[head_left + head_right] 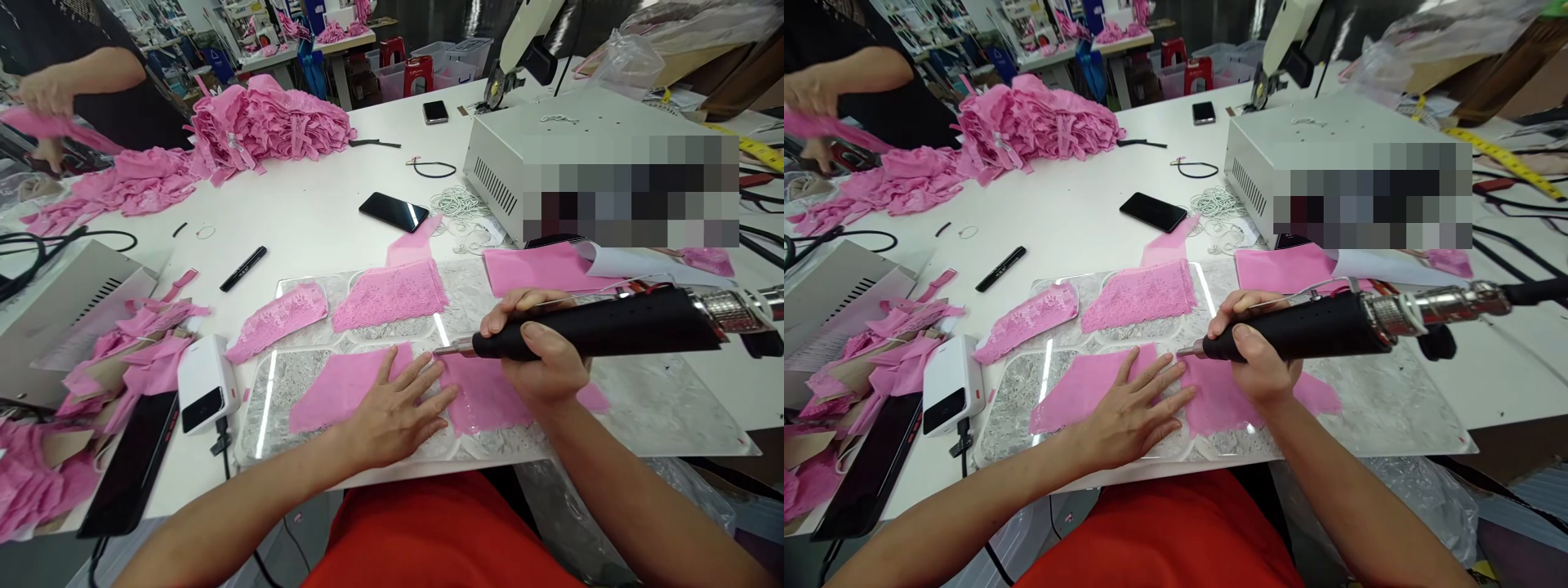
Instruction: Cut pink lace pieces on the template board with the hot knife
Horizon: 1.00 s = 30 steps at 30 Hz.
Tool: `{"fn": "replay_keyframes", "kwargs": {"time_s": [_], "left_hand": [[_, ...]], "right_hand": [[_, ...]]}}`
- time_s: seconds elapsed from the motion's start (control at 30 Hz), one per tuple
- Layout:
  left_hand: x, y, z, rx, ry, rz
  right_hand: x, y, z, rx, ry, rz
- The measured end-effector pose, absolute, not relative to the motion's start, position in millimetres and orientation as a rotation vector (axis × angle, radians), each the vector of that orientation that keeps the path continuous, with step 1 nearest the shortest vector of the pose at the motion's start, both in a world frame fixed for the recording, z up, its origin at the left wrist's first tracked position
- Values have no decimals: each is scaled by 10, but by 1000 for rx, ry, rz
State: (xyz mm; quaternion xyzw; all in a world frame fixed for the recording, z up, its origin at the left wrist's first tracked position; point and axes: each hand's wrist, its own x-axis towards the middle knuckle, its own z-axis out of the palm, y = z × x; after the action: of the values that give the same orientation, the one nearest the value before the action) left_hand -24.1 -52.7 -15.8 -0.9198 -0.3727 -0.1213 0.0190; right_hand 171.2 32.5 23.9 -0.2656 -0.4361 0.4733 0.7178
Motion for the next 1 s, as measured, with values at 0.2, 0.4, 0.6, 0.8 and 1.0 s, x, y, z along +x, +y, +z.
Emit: {"fn": "replay_keyframes", "kwargs": {"time_s": [0.2,0.4,0.6,0.8,1.0], "left_hand": [[-246,-517,-161,-2862,-1131,-413],[-270,-499,-117,-2886,-1135,-427],[-270,-469,-93,-2849,-1159,-460],[-251,-489,-96,-2834,-1236,-427],[-225,-512,-104,-2803,-1246,-422]], "right_hand": [[1678,318,233,-575,-1017,1044],[1899,406,399,-604,-870,938],[2449,487,465,-729,-718,781],[2604,457,317,-743,-765,723],[2630,442,284,-736,-745,738]]}}
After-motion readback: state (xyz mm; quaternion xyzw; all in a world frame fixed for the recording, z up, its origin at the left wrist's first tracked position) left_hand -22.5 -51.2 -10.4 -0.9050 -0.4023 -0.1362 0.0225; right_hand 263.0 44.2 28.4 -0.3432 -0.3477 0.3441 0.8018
